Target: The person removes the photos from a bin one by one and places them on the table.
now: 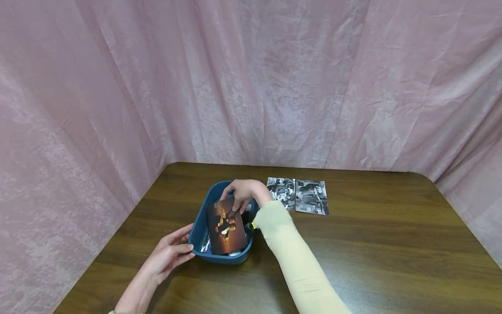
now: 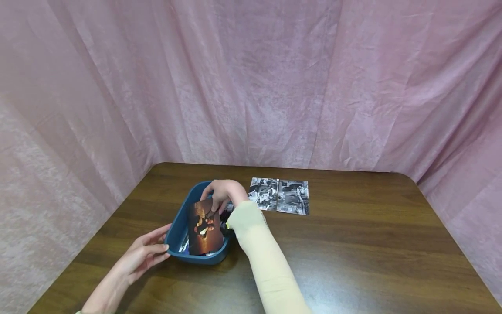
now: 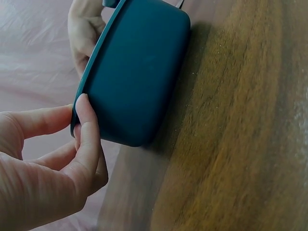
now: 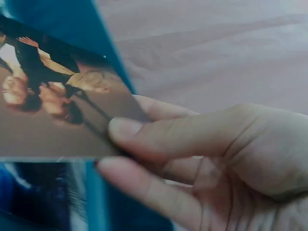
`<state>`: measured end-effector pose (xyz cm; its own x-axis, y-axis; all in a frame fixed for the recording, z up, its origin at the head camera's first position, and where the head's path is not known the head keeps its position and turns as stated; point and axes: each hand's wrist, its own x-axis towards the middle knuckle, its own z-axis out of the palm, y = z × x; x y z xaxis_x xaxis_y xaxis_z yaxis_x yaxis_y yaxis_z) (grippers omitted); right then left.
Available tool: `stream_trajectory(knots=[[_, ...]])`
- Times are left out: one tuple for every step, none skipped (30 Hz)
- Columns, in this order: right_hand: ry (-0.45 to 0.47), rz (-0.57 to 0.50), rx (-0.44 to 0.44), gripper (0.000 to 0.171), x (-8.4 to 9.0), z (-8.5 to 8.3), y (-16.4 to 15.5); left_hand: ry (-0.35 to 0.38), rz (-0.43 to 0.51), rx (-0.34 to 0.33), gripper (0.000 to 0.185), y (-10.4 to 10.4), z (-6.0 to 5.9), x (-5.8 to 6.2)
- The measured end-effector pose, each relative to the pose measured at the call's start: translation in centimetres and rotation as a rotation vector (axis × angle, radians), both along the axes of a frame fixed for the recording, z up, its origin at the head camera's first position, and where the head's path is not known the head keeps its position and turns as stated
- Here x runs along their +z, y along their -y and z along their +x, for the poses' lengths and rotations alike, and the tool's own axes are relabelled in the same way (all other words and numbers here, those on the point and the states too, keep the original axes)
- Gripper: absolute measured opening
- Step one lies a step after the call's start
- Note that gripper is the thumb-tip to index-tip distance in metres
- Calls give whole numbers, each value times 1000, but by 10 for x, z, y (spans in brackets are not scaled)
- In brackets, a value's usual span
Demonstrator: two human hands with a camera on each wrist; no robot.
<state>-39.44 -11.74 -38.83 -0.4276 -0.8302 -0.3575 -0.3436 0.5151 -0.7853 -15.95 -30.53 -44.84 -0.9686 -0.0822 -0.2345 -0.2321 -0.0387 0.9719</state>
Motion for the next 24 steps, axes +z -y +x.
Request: stream_trajectory(knots=[[1,-34,-12,48,4,-3,-3,2,0,1,73,0,0,0],[3,-69,-33,46,8,-5,-7,5,-1,2,73,0,0,0],[-1,-105,-55,45,11,-7,-11,5,-1,3,73,0,0,0],[-9,-140,-78,44,15,-10,-15,6,-1,1,73,0,-1,0],[-10,-177,-100,44,17,-13,-20,6,0,0,73,0,-1,0],[-14,-214,-124,43,20,-17,-25,7,0,-2,74,0,-1,0],[-21,-249,-152,44,22,-20,-30,6,1,-3,74,-1,-1,0],[-31,-280,-177,44,24,-23,-36,6,2,-3,74,-1,-1,0],[-42,-310,-206,44,26,-27,-43,6,4,-3,74,-1,0,0],[-48,-339,-238,45,28,-31,-49,5,5,-3,74,-1,-1,-1],[-55,-367,-273,45,29,-36,-57,4,6,-1,74,-1,-1,-1],[-66,-392,-313,46,30,-40,-65,4,6,0,74,-1,0,-1],[-71,-417,-350,46,31,-45,-73,4,6,3,74,-1,0,-1],[-73,-438,-383,47,31,-49,-82,5,6,6,74,-1,0,-1],[-75,-457,-416,48,32,-54,-91,5,6,8,74,0,0,-1],[-79,-473,-442,49,32,-59,-101,6,5,9,74,0,0,-1],[-90,-479,-465,49,32,-64,-110,7,4,11,74,0,0,-1],[-98,-486,-483,49,32,-68,-120,8,4,11,74,0,1,-1],[-112,-487,-496,50,32,-73,-129,9,4,11,74,0,1,-1],[-126,-479,-512,50,32,-78,-138,8,4,11,74,0,1,-1],[-142,-471,-526,50,31,-82,-148,8,4,12,74,0,1,-1],[-153,-464,-542,51,30,-87,-157,9,5,12,74,0,1,-1],[-156,-459,-557,52,29,-91,-167,9,8,13,74,0,1,-1],[-155,-463,-570,53,28,-95,-176,8,9,14,74,0,1,-1]])
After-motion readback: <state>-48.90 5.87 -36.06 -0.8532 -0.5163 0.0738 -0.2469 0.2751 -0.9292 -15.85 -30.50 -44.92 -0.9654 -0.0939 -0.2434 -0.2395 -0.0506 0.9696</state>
